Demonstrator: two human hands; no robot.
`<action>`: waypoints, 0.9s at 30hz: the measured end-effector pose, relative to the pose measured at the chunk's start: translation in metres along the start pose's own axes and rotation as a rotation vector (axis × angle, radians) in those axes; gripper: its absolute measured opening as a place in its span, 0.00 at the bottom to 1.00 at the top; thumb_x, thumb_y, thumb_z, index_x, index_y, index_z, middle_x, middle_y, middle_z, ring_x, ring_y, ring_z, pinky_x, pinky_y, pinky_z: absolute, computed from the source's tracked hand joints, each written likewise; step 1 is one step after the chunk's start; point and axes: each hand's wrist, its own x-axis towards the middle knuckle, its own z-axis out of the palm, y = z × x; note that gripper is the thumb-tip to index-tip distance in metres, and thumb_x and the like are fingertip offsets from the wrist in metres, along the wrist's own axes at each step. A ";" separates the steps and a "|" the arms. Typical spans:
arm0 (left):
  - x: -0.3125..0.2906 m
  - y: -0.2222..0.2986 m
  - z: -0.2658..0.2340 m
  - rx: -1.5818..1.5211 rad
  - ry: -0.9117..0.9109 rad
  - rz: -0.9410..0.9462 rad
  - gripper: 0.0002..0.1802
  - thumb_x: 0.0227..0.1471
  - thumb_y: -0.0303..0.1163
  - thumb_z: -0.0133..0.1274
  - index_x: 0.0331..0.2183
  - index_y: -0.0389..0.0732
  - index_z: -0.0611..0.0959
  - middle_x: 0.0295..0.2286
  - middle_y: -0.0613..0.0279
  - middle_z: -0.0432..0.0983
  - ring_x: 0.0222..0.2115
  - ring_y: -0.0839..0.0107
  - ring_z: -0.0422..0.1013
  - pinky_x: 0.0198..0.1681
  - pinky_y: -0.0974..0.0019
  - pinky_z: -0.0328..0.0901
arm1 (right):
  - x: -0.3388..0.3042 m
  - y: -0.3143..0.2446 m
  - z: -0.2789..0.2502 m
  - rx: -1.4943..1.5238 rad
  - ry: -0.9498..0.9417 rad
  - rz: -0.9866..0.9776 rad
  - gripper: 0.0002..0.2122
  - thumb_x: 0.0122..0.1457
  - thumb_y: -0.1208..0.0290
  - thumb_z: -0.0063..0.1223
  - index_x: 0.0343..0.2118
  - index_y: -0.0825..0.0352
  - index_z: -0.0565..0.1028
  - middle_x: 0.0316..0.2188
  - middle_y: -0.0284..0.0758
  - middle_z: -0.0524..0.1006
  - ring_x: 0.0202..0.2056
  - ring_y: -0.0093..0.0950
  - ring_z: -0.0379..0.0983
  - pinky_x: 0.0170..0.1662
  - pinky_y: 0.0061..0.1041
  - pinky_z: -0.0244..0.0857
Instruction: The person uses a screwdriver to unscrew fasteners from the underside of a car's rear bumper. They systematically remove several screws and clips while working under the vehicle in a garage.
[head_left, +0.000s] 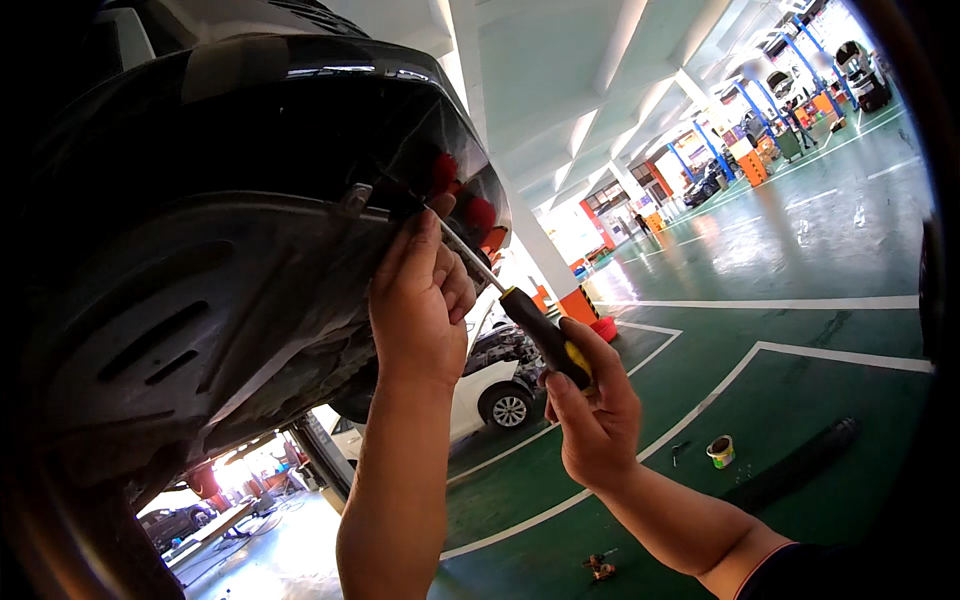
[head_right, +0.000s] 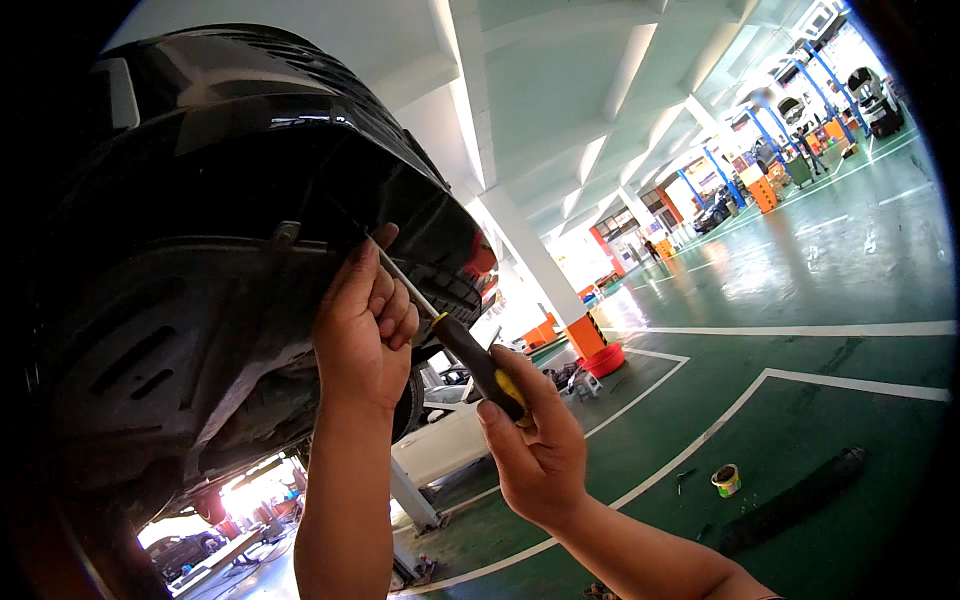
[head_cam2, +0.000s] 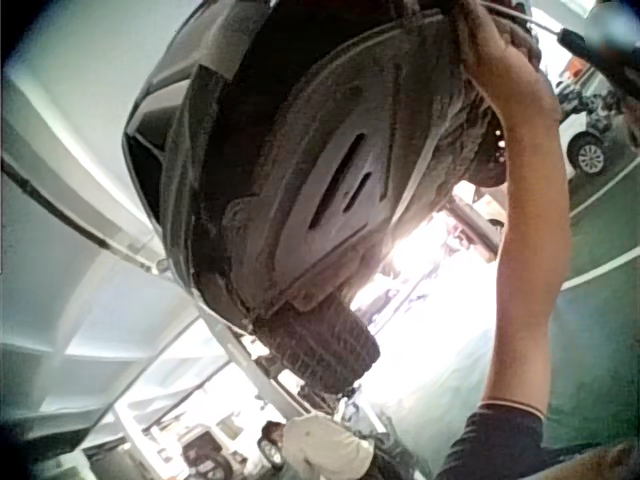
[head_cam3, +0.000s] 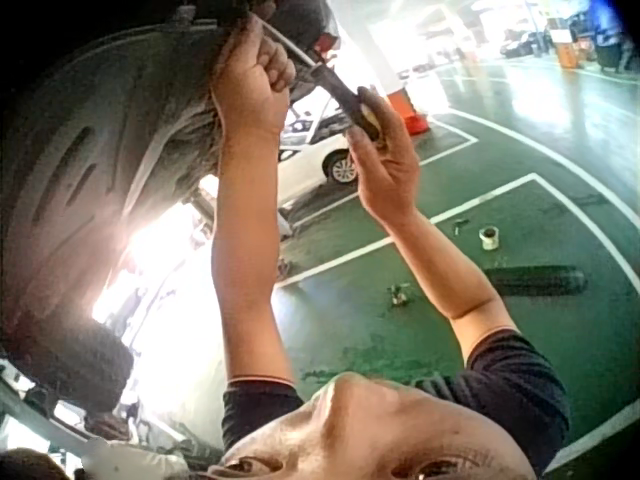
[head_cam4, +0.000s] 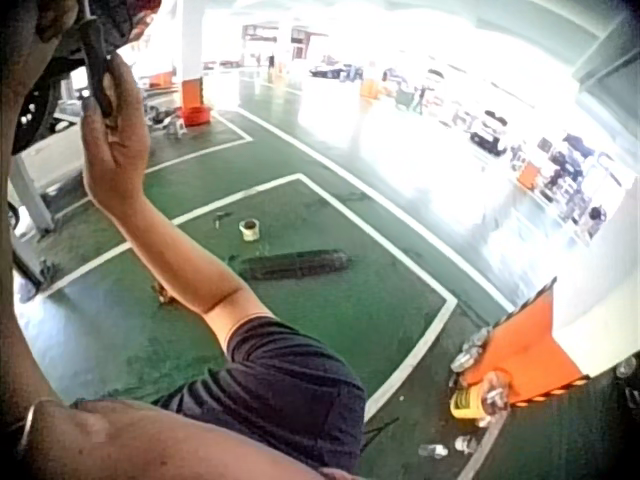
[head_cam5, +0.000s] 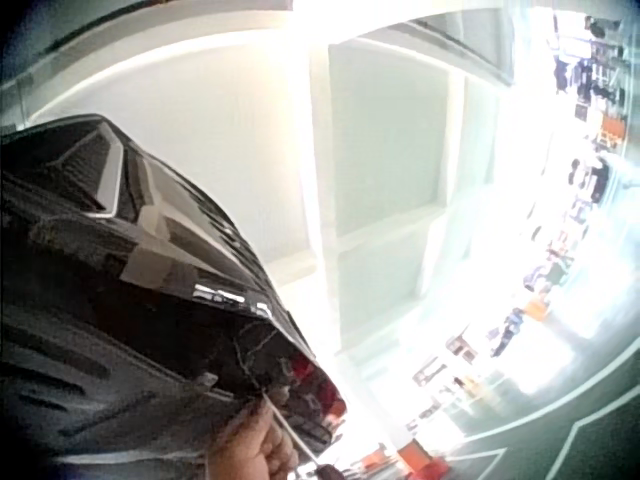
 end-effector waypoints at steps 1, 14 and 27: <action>0.001 0.000 -0.001 -0.008 -0.007 -0.002 0.19 0.69 0.37 0.48 0.52 0.32 0.78 0.17 0.77 0.53 0.15 0.85 0.50 0.18 0.76 0.47 | 0.000 -0.001 0.001 -0.007 0.003 -0.009 0.22 0.66 0.81 0.51 0.63 0.73 0.65 0.42 0.33 0.74 0.36 0.12 0.68 0.40 0.12 0.64; -0.002 0.003 0.003 0.063 0.007 -0.035 0.18 0.67 0.38 0.52 0.49 0.33 0.79 0.17 0.78 0.52 0.15 0.86 0.49 0.17 0.77 0.45 | 0.010 -0.018 0.006 0.628 -0.051 0.526 0.25 0.72 0.61 0.42 0.68 0.65 0.58 0.29 0.37 0.76 0.17 0.17 0.63 0.21 0.17 0.58; -0.023 0.004 0.009 0.245 0.068 -0.109 0.17 0.69 0.41 0.48 0.37 0.37 0.83 0.14 0.81 0.56 0.14 0.88 0.50 0.19 0.76 0.44 | 0.017 0.012 0.026 -0.494 -0.084 -0.299 0.27 0.65 0.75 0.55 0.67 0.61 0.64 0.31 0.30 0.75 0.28 0.22 0.72 0.30 0.26 0.67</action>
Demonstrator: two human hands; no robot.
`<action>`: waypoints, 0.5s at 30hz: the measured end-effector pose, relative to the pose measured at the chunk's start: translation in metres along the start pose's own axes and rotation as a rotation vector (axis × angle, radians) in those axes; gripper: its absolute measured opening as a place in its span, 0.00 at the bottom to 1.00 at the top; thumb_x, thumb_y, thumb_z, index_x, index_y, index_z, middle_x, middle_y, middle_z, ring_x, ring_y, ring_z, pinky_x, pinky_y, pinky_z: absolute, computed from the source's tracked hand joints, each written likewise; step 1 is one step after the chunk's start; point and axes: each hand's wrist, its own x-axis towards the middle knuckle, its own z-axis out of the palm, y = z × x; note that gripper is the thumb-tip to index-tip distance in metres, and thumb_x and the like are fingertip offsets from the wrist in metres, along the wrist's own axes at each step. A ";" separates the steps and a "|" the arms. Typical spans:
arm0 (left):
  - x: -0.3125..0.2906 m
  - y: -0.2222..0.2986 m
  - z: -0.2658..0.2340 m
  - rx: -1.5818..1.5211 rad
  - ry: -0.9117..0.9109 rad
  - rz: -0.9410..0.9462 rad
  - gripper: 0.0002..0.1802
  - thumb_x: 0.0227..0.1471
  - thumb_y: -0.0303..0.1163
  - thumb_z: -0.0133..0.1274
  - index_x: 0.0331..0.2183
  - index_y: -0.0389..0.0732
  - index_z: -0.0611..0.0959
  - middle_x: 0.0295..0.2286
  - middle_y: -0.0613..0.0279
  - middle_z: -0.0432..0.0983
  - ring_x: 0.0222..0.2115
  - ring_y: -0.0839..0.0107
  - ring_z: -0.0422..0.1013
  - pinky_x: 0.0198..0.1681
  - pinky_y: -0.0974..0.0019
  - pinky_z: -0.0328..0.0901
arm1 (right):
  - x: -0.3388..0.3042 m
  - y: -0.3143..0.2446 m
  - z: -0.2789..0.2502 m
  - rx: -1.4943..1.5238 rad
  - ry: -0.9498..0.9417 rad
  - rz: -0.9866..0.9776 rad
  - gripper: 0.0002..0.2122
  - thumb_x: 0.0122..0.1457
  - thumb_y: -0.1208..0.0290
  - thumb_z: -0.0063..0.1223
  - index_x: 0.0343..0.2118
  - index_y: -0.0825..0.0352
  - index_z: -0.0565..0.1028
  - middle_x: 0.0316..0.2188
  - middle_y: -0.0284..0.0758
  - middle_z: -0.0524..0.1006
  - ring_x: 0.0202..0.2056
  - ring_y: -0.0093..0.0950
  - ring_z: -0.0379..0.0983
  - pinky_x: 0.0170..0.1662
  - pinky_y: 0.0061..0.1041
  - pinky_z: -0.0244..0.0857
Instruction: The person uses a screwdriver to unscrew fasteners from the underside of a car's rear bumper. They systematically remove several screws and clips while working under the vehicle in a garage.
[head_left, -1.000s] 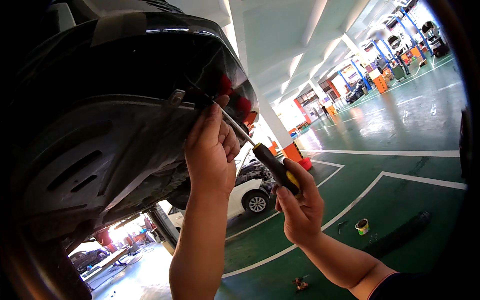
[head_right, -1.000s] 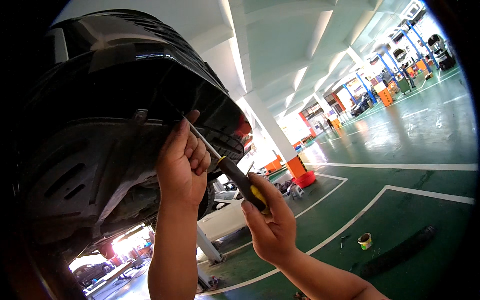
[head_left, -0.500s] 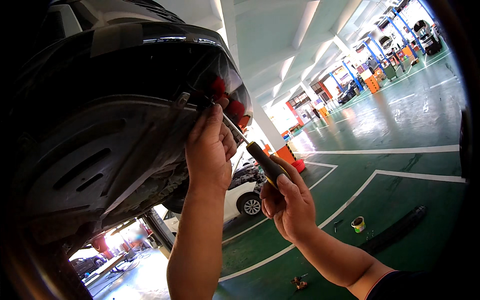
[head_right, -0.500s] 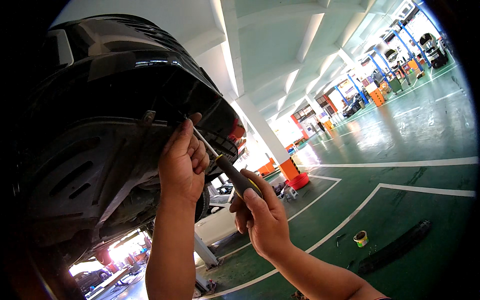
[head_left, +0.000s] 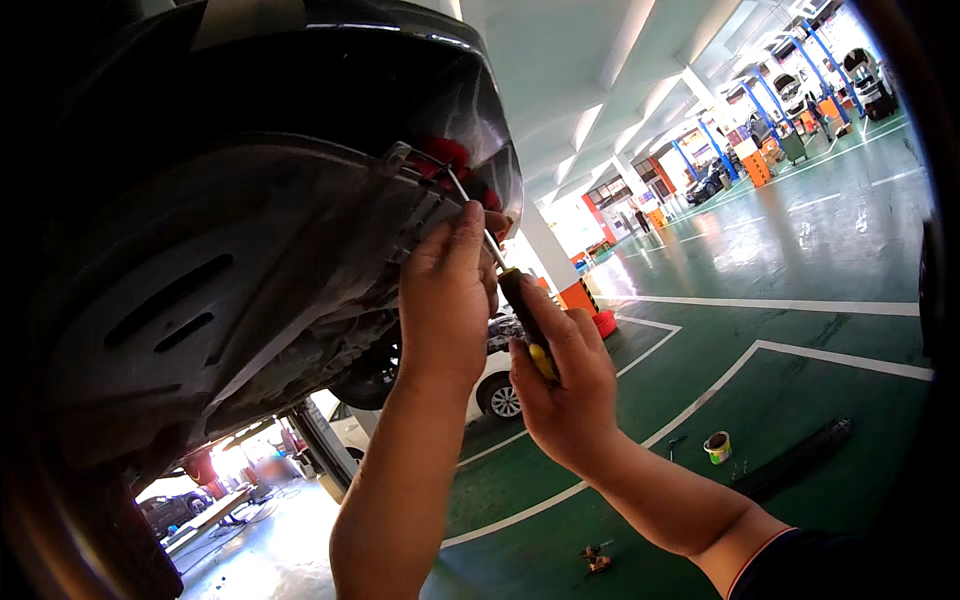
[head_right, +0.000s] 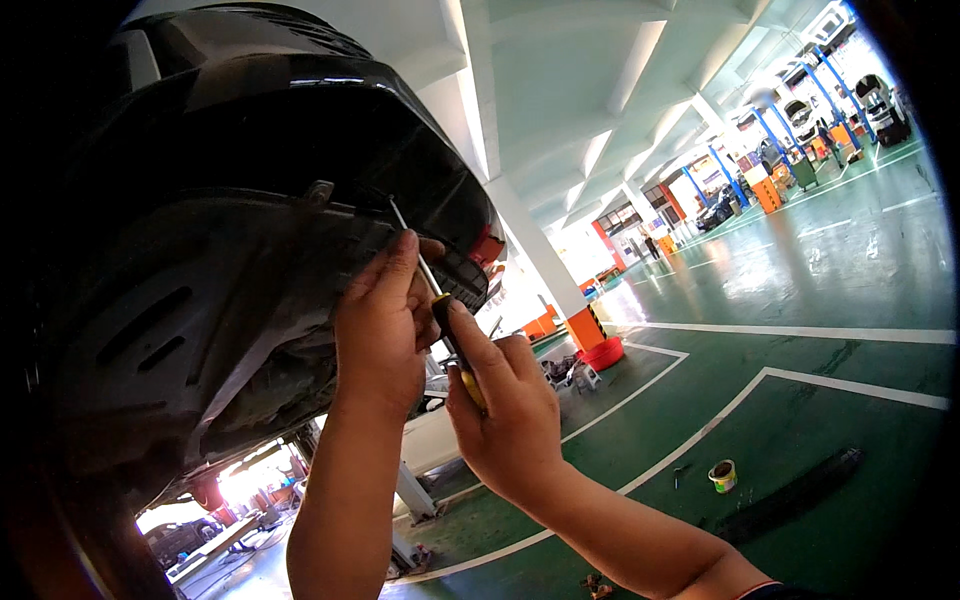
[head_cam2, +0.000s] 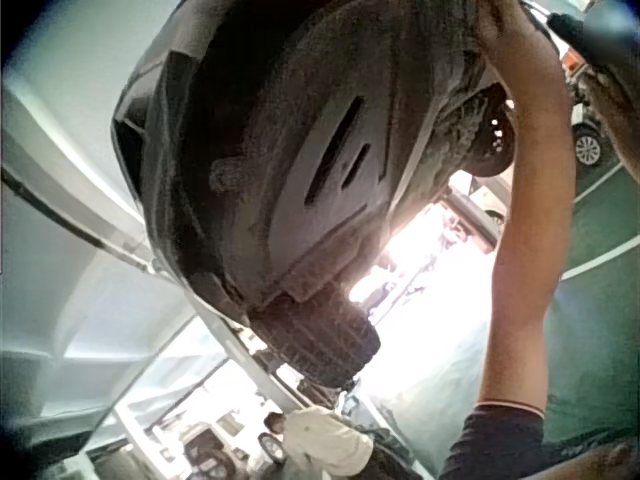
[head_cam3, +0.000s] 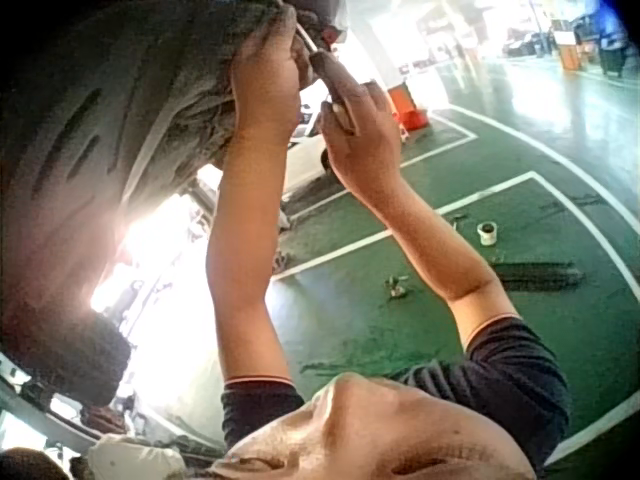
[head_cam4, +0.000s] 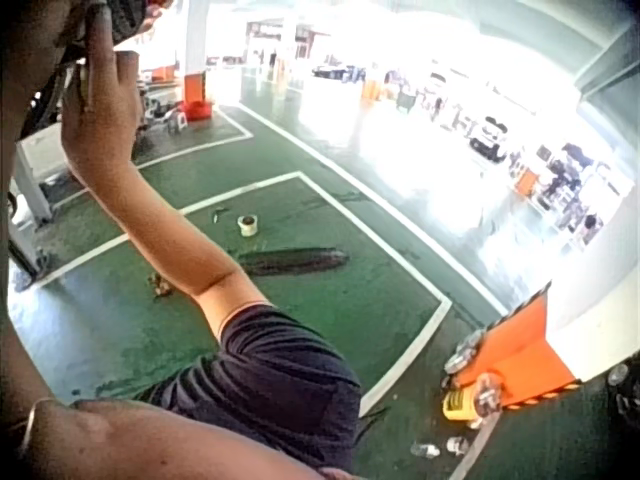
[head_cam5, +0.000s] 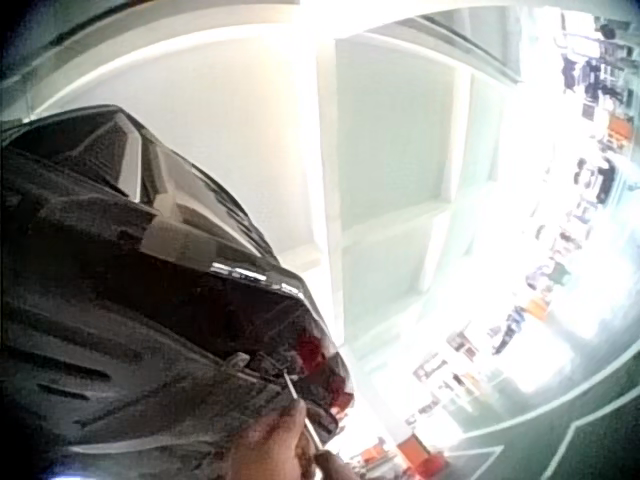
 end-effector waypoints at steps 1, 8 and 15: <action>0.000 -0.002 -0.001 0.004 -0.004 0.003 0.18 0.69 0.41 0.48 0.37 0.37 0.83 0.15 0.81 0.56 0.15 0.88 0.50 0.19 0.76 0.44 | -0.004 0.002 0.002 0.130 0.007 0.047 0.27 0.65 0.74 0.55 0.67 0.61 0.64 0.31 0.31 0.75 0.27 0.23 0.72 0.30 0.26 0.67; 0.004 -0.008 -0.007 -0.017 0.006 0.036 0.17 0.68 0.41 0.49 0.36 0.38 0.83 0.16 0.80 0.56 0.15 0.88 0.51 0.19 0.76 0.45 | -0.010 -0.026 -0.002 0.481 0.077 0.440 0.22 0.66 0.78 0.52 0.63 0.62 0.68 0.29 0.32 0.73 0.24 0.21 0.68 0.29 0.16 0.62; 0.009 -0.011 -0.001 -0.100 -0.021 0.075 0.15 0.68 0.40 0.50 0.38 0.38 0.81 0.16 0.79 0.53 0.14 0.87 0.50 0.17 0.75 0.45 | -0.007 -0.007 -0.015 0.077 0.053 0.020 0.17 0.65 0.79 0.53 0.57 0.65 0.74 0.32 0.35 0.72 0.30 0.26 0.69 0.35 0.23 0.66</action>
